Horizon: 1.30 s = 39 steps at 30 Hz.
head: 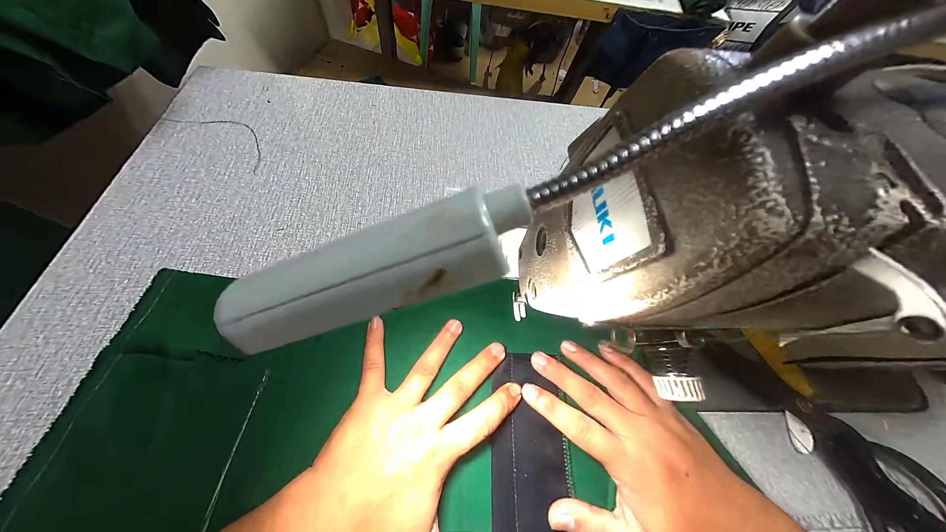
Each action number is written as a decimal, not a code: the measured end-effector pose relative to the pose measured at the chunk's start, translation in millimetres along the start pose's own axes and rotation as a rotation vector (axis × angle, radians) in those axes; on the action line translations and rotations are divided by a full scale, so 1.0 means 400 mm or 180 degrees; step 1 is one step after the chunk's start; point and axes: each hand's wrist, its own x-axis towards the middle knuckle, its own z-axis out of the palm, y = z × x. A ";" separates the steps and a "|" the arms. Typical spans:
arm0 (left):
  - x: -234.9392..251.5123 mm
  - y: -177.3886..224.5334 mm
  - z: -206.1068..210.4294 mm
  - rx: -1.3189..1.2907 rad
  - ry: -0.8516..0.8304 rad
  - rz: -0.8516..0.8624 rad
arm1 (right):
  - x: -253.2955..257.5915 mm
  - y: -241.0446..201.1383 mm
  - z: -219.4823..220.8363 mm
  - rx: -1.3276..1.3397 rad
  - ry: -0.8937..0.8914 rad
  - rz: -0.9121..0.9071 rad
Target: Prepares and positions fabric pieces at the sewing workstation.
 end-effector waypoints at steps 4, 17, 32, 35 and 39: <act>0.023 -0.007 -0.001 0.0032 -0.0050 -0.0031 | 0.012 0.019 -0.001 0.0011 0.0044 -0.0004; 0.094 -0.047 -0.019 0.0211 -0.0203 0.0009 | 0.053 0.088 0.000 0.0134 -0.0007 0.0023; 0.106 -0.052 -0.023 0.0215 -0.0247 0.0004 | 0.061 0.098 -0.006 0.0094 -0.0052 -0.0024; 0.106 -0.052 -0.023 0.0234 -0.0243 0.0000 | 0.038 0.080 -0.084 -0.0114 -0.0185 0.0062; 0.106 -0.052 -0.024 0.0227 -0.0254 0.0008 | -0.032 0.055 -0.250 0.0412 -0.0041 0.0323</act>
